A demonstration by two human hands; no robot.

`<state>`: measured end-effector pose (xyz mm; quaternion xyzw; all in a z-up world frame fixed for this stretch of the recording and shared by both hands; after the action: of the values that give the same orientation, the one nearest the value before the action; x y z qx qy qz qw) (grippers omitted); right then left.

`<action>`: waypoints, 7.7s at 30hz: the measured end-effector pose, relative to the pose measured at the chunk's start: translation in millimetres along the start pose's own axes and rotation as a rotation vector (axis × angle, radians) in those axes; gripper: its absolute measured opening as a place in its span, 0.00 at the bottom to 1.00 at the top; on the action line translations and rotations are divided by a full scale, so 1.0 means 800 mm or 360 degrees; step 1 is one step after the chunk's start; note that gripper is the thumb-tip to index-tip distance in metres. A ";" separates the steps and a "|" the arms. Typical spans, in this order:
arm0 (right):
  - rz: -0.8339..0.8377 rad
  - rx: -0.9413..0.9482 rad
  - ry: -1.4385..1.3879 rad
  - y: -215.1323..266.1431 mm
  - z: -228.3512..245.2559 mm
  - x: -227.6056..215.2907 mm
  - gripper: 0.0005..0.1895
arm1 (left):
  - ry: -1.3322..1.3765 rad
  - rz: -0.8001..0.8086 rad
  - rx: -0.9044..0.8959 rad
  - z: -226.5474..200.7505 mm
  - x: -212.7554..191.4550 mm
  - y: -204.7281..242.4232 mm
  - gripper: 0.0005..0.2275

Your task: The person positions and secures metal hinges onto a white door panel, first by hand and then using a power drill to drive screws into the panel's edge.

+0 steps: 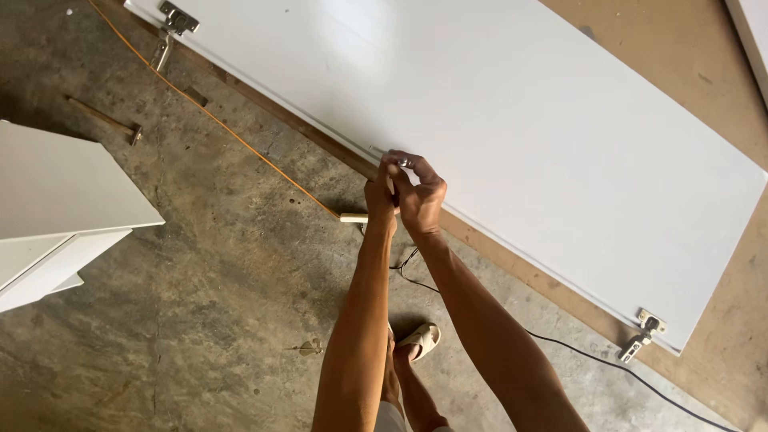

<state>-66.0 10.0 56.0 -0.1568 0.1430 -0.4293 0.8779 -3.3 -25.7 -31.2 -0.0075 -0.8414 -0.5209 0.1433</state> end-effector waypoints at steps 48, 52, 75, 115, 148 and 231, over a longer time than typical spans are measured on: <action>0.0423 -0.0270 -0.0629 -0.027 -0.003 -0.016 0.17 | -0.0224 0.0366 0.0102 -0.008 0.007 0.010 0.27; 0.0587 -0.0724 -0.0427 -0.027 -0.013 -0.012 0.05 | -0.0431 0.0266 0.0061 -0.018 0.014 0.020 0.29; 0.0116 -0.1481 0.0449 -0.037 -0.014 0.009 0.13 | -0.2187 0.0135 0.3062 -0.055 -0.036 -0.009 0.42; 0.0179 -0.1258 0.0365 -0.051 -0.028 0.011 0.11 | -0.2268 0.0314 0.3070 -0.089 -0.034 -0.023 0.39; 0.0301 -0.0885 0.0121 -0.057 -0.023 0.001 0.20 | -0.1788 0.0380 0.2116 -0.107 -0.034 0.006 0.25; 0.0502 -0.1384 0.0509 -0.122 0.010 -0.005 0.16 | -0.1507 0.0656 0.2170 -0.113 -0.029 -0.009 0.24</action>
<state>-134.0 -42.6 102.7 -0.4173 0.4640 -0.2102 0.7526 38.6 -104.8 -5.4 -0.2894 -0.9239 0.1937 -0.1583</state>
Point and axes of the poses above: each hand's wrist, its own y-axis away from the middle knuckle, its own x-axis out of the palm, z = x × y, the point moved 4 cm from there along -y, towards the middle knuckle, and after that the axes turned 12 degrees about -x, right-handed, at the moved point
